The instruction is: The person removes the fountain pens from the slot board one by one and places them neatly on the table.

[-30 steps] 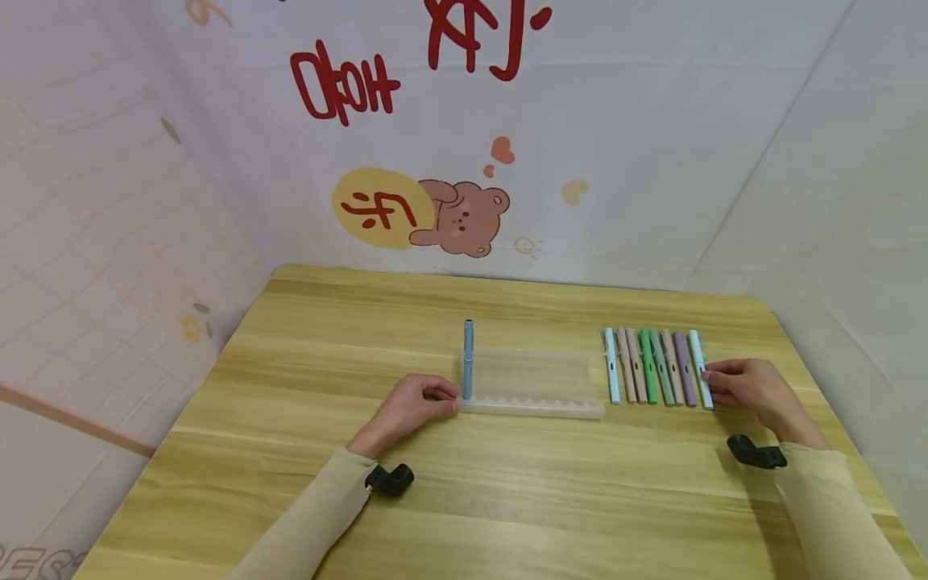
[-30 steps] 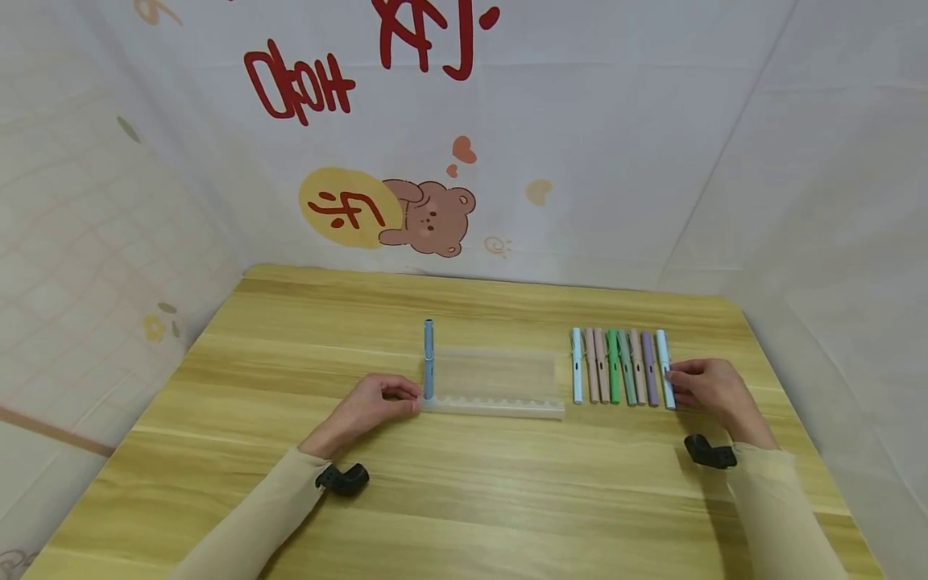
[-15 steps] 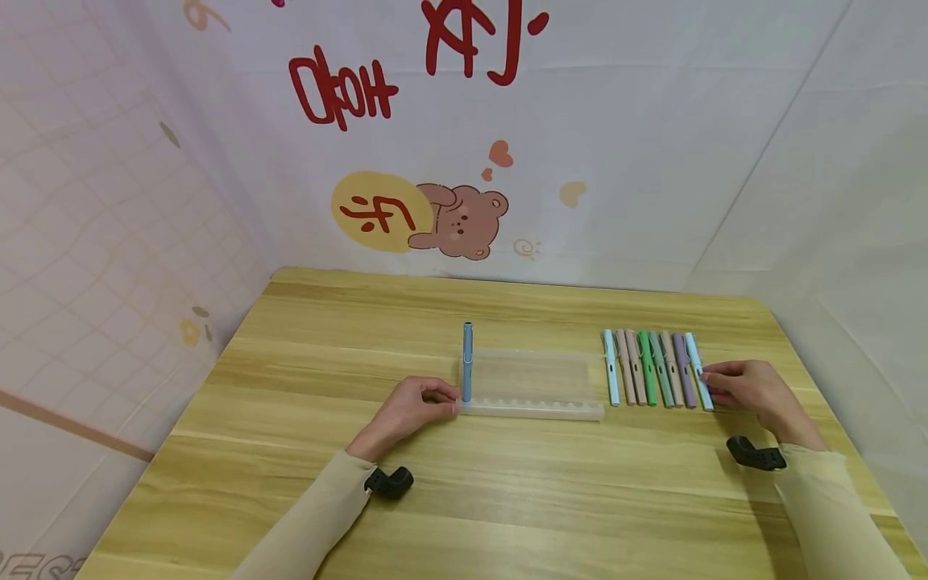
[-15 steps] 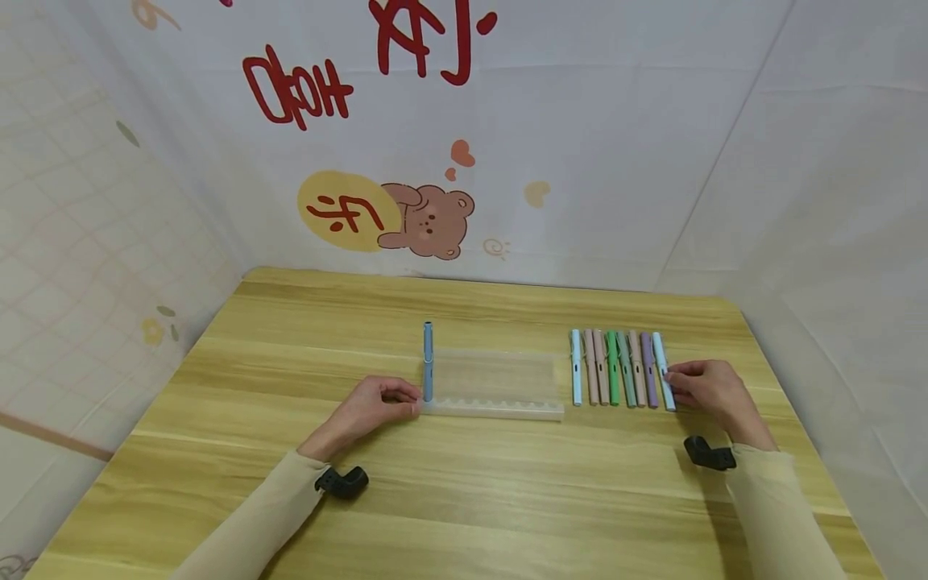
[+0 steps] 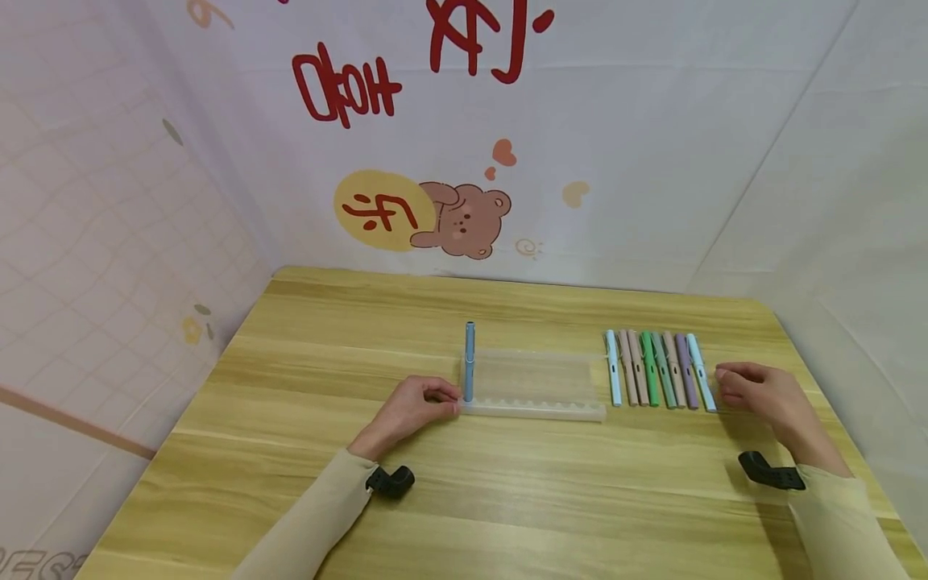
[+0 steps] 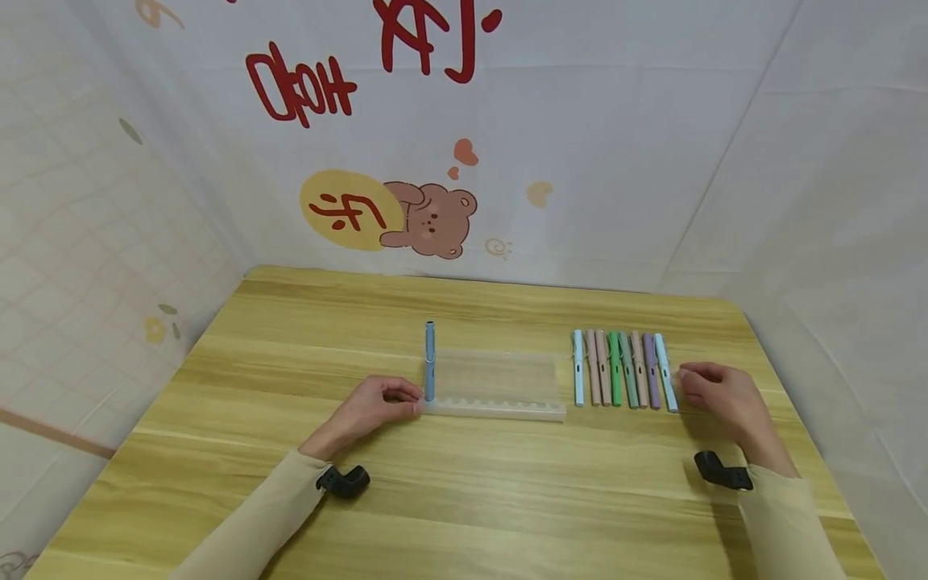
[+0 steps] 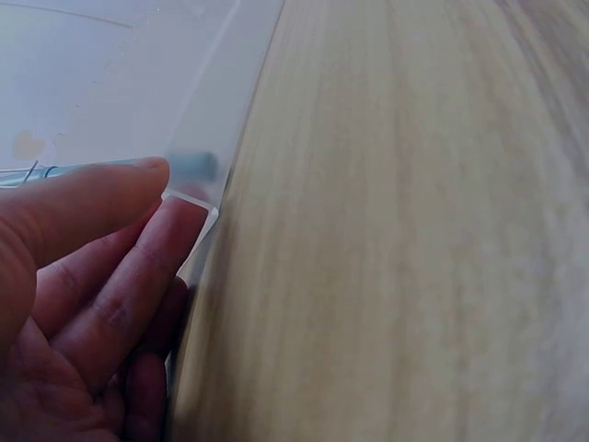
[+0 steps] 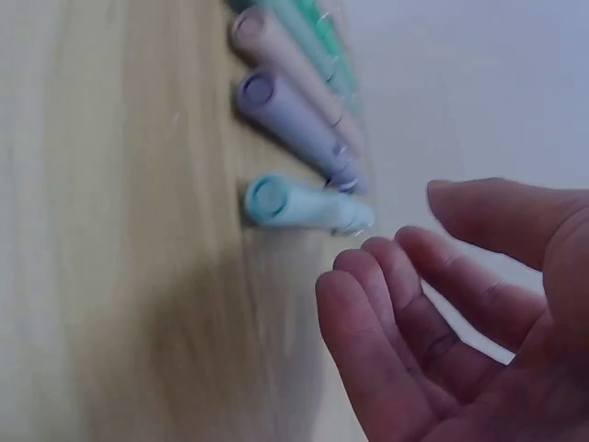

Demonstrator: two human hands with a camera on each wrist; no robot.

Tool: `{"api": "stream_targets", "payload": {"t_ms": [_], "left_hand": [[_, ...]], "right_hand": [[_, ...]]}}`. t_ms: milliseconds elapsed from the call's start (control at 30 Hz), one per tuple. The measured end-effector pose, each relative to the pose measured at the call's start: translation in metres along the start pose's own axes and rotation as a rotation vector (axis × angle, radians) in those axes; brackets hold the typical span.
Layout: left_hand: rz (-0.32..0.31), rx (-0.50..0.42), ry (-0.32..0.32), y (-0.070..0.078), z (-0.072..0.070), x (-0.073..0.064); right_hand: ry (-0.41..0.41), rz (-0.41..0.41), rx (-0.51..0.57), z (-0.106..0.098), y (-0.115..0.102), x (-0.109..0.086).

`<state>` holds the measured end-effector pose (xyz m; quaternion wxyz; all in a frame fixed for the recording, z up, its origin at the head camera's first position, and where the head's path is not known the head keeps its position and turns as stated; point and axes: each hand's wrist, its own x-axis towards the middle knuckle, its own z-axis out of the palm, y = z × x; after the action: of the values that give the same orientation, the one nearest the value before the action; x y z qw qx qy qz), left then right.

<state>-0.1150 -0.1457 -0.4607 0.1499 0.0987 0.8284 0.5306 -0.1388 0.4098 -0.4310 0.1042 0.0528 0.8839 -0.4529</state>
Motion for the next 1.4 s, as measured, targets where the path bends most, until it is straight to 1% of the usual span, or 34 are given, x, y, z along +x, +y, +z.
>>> {"api": "stream_targets", "payload": {"t_ms": [133,200,467,800,1000,1133,1400], "left_hand": [[0.007,-0.002,-0.001,0.001,-0.001,0.001],[0.009,-0.001,-0.002,0.001,-0.001,0.002],[-0.002,0.001,-0.001,-0.001,-0.002,0.002],[-0.008,0.0,-0.004,-0.001,-0.002,0.002],[-0.007,-0.003,-0.006,-0.002,-0.002,0.001],[-0.003,-0.012,-0.006,-0.002,-0.002,0.002],[0.003,-0.009,-0.008,-0.002,-0.002,0.001]], "right_hand": [[0.022,-0.063,0.061,0.002,-0.007,-0.008],[0.032,-0.087,0.078,0.005,-0.014,-0.013],[0.074,-0.154,0.007,0.025,-0.057,-0.027],[0.141,-0.258,0.064,0.057,-0.095,-0.04],[0.128,-0.326,0.126,0.081,-0.11,-0.042],[0.104,-0.379,0.139,0.096,-0.118,-0.042],[0.069,-0.448,0.154,0.128,-0.129,-0.04]]}}
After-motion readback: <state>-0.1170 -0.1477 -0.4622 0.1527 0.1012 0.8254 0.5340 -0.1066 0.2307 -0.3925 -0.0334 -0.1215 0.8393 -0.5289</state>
